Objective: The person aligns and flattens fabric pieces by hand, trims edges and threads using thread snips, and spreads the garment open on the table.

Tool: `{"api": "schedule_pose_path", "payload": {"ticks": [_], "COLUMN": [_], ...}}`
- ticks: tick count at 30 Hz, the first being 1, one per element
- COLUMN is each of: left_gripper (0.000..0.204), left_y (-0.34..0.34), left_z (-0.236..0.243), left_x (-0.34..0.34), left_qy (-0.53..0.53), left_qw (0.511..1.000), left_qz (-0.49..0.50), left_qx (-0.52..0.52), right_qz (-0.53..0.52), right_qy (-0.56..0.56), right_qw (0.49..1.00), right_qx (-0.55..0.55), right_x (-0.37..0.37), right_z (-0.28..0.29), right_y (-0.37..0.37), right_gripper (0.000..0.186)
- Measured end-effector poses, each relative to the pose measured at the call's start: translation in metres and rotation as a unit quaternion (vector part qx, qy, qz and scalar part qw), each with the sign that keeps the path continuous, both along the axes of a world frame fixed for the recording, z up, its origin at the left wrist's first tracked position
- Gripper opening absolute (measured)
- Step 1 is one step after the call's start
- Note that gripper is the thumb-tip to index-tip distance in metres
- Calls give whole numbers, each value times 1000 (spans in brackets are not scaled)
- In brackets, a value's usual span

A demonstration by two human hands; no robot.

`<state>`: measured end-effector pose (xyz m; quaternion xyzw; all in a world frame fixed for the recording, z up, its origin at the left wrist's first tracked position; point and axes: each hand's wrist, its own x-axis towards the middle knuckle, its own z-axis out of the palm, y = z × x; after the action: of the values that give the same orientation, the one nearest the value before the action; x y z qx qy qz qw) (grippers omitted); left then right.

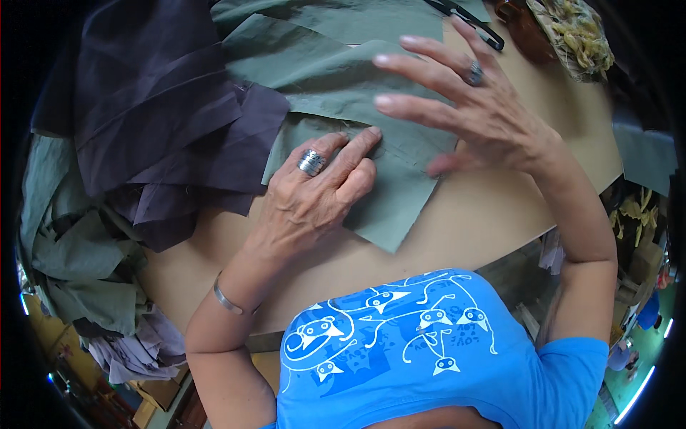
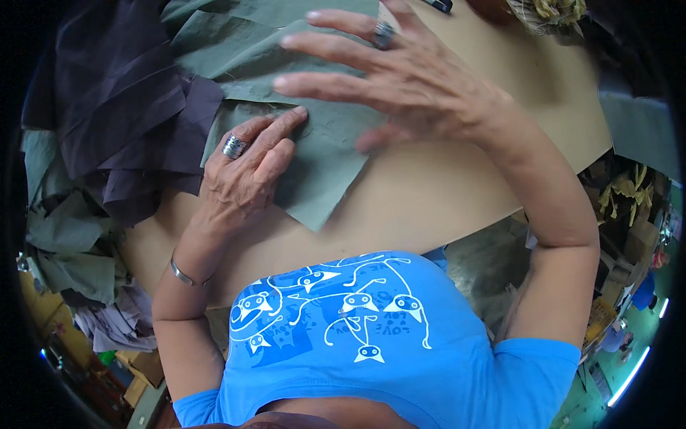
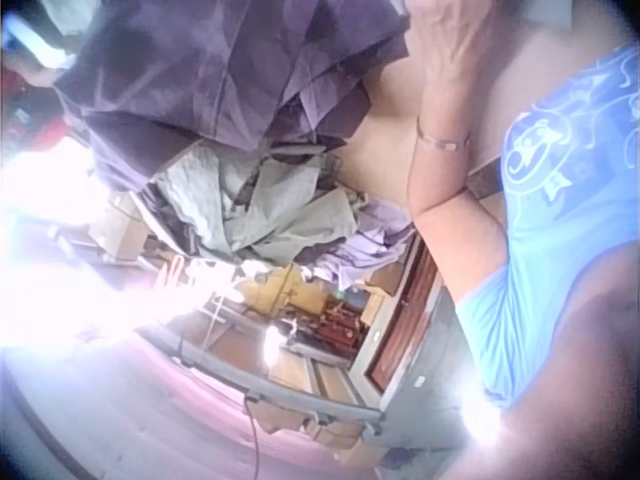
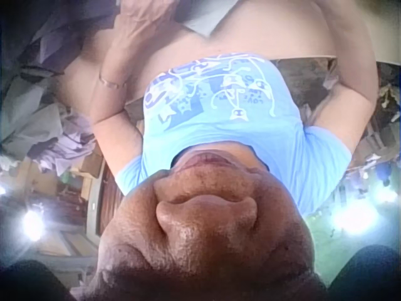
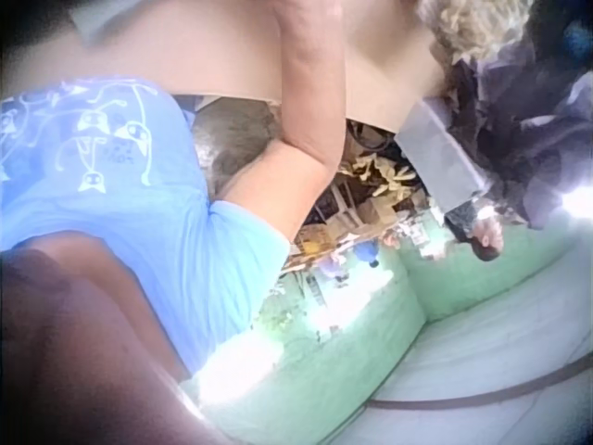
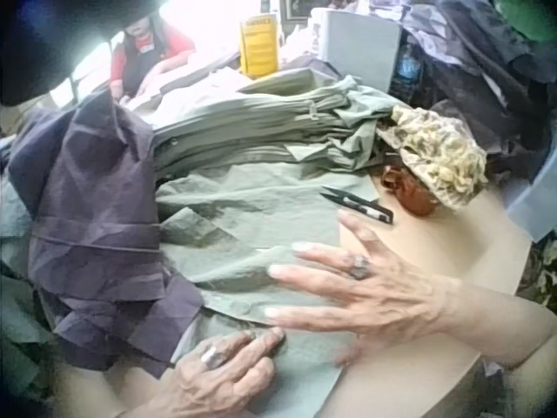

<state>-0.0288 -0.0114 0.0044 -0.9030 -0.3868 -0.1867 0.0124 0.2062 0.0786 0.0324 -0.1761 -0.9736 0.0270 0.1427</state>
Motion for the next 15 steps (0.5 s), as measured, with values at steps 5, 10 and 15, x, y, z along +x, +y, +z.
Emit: {"api": "schedule_pose_path", "payload": {"ticks": [5,10,15], "left_gripper": [17,23,32], "left_y": [-9,-14,2], "left_z": [-3,2,-1], "left_x": [9,20,-6], "left_qy": [-1,-45,-58], "left_qw": [998,998,998], "left_qz": [-13,-33,1], "left_qx": [55,19,-6], "right_qz": [-20,-197,-254], "right_qy": [53,83,103], "right_qw": [987,967,937], "right_qx": [-152,-140,-219], "right_x": [0,-35,-53], "right_z": [6,-10,-19], "right_y": [1,9,10], "right_gripper": [88,68,61]}}
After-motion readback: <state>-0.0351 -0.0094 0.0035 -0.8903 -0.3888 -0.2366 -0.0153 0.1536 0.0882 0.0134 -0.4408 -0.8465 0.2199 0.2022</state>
